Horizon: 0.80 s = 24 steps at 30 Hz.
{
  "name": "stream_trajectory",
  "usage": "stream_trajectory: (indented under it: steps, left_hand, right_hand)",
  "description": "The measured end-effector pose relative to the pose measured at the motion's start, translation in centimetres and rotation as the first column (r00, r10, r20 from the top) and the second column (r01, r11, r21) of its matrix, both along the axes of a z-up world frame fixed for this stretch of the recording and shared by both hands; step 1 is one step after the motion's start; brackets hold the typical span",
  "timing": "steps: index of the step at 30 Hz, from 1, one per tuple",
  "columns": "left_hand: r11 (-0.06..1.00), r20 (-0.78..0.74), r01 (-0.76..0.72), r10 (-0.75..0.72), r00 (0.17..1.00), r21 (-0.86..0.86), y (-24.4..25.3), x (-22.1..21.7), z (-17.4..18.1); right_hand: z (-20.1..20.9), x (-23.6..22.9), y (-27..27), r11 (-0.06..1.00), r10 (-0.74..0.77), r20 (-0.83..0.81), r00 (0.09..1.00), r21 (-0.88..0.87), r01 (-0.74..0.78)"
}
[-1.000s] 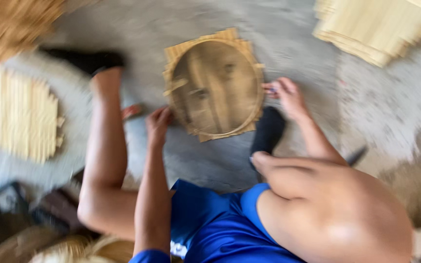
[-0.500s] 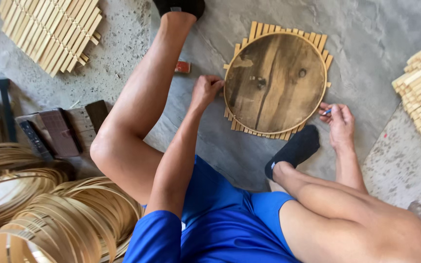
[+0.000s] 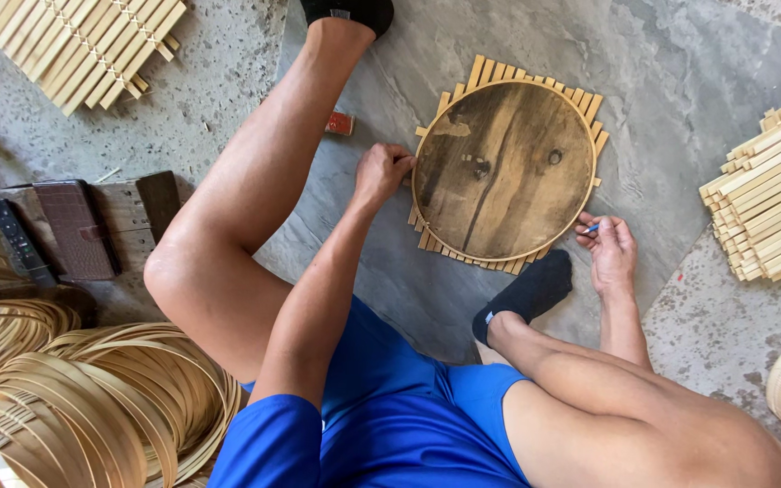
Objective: The person sits on the floor and repeatedly places a circular wooden frame onto a rectangular woven bamboo mat, then lifts the frame to inspect the mat. The person handles the frame and mat by hand throughout the clip.
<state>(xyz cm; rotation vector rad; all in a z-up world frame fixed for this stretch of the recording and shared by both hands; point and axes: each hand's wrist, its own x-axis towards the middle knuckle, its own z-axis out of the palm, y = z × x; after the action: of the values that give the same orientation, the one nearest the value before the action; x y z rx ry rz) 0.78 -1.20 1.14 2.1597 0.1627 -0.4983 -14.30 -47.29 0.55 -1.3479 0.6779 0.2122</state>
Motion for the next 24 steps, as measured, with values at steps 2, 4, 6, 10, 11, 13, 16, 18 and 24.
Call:
stream_trajectory:
  steps: [2,4,6,10,11,13,16,18,24]
  left_hand:
    - [1.000,0.010,0.002,-0.002,1.000,-0.001,0.0,0.1,0.0]
    - [1.000,0.010,0.008,-0.008,1.000,-0.006,0.0,0.0,0.1]
    - [1.000,-0.016,0.005,-0.005,1.000,-0.008,-0.2,0.0,0.2]
    - [1.000,-0.025,-0.003,0.003,1.000,-0.002,-0.1,0.2,0.7]
    - [1.000,-0.031,-0.004,0.004,1.000,-0.004,-0.1,0.2,0.9]
    - [1.000,-0.040,-0.007,0.007,0.999,-0.006,-0.1,0.2,1.2]
    - [1.000,-0.061,-0.002,0.002,0.998,-0.002,-0.2,0.3,1.4]
    - [1.000,-0.106,-0.008,0.008,0.994,0.008,-0.3,0.2,1.4]
    - [0.998,-0.091,-0.030,0.024,0.996,-0.058,0.6,0.5,0.7]
  right_hand:
    - [0.0,0.1,0.1,1.000,-0.006,0.001,1.000,0.007,0.006]
    - [0.1,0.1,0.1,1.000,-0.012,0.006,1.000,0.013,0.012]
    - [0.3,0.2,0.1,1.000,-0.018,-0.003,1.000,0.009,0.018]
    - [0.6,0.2,0.4,1.000,-0.022,-0.010,1.000,0.001,0.022]
    - [0.7,0.2,0.5,1.000,-0.019,-0.003,1.000,0.008,0.019]
    - [0.8,0.3,0.5,1.000,-0.013,0.014,1.000,0.024,0.013]
    - [1.1,0.4,0.7,1.000,-0.017,0.015,1.000,0.023,0.017]
    - [1.2,0.3,0.7,1.000,-0.019,0.008,1.000,0.017,0.018]
    - [1.0,0.5,0.7,1.000,-0.016,0.007,1.000,0.013,0.016]
